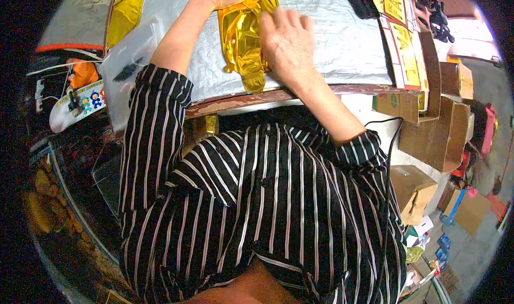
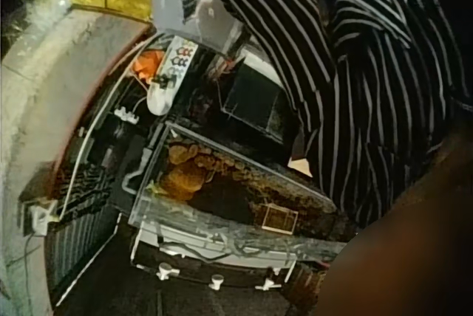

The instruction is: The person folds a large gold foil balloon by hand on a workspace table.

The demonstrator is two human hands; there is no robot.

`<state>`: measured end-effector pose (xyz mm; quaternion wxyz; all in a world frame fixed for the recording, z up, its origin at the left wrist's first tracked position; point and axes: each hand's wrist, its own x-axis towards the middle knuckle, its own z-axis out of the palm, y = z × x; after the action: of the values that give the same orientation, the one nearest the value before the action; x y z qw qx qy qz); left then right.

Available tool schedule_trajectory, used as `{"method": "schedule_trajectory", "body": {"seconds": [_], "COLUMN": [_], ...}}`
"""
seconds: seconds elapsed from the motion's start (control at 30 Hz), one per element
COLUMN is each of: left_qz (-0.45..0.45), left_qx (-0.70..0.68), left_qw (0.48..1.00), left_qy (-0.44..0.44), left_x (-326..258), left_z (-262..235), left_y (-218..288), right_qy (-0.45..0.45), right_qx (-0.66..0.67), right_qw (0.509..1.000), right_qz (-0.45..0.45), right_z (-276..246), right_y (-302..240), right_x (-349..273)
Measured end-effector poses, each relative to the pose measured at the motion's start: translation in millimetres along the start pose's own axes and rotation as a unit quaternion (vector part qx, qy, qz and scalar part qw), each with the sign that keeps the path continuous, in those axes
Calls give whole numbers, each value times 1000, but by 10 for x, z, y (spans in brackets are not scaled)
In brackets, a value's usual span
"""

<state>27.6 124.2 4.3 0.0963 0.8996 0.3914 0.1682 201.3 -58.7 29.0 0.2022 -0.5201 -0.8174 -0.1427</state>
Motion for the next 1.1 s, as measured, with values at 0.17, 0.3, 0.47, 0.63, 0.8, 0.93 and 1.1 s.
{"method": "schedule_trajectory", "body": {"seconds": [0.17,0.3,0.47,0.63,0.8,0.93,1.1], "left_qz": [0,-141,-11,-14,0,-8,-24], "left_qx": [-10,-164,-17,-9,-1,-18,-30], "left_qw": [1000,949,1000,1000,1000,1000,999], "left_qy": [-3,-230,-13,-22,-6,-21,-4], "left_x": [-52,31,-32,24,76,39,-55], "left_z": [19,-120,62,16,42,16,8], "left_y": [-59,119,-48,-1,-19,76,22], "right_qy": [-35,-71,-156,-28,14,-29,-92], "right_qx": [57,91,208,199,21,0,37], "right_qw": [990,978,952,976,999,999,995], "right_qz": [-122,-175,-162,-80,32,25,-11], "right_z": [99,148,-156,-278,-38,32,25], "right_y": [-165,-108,-276,-166,-36,43,-31], "right_x": [212,212,-197,-305,-72,-48,-117]}}
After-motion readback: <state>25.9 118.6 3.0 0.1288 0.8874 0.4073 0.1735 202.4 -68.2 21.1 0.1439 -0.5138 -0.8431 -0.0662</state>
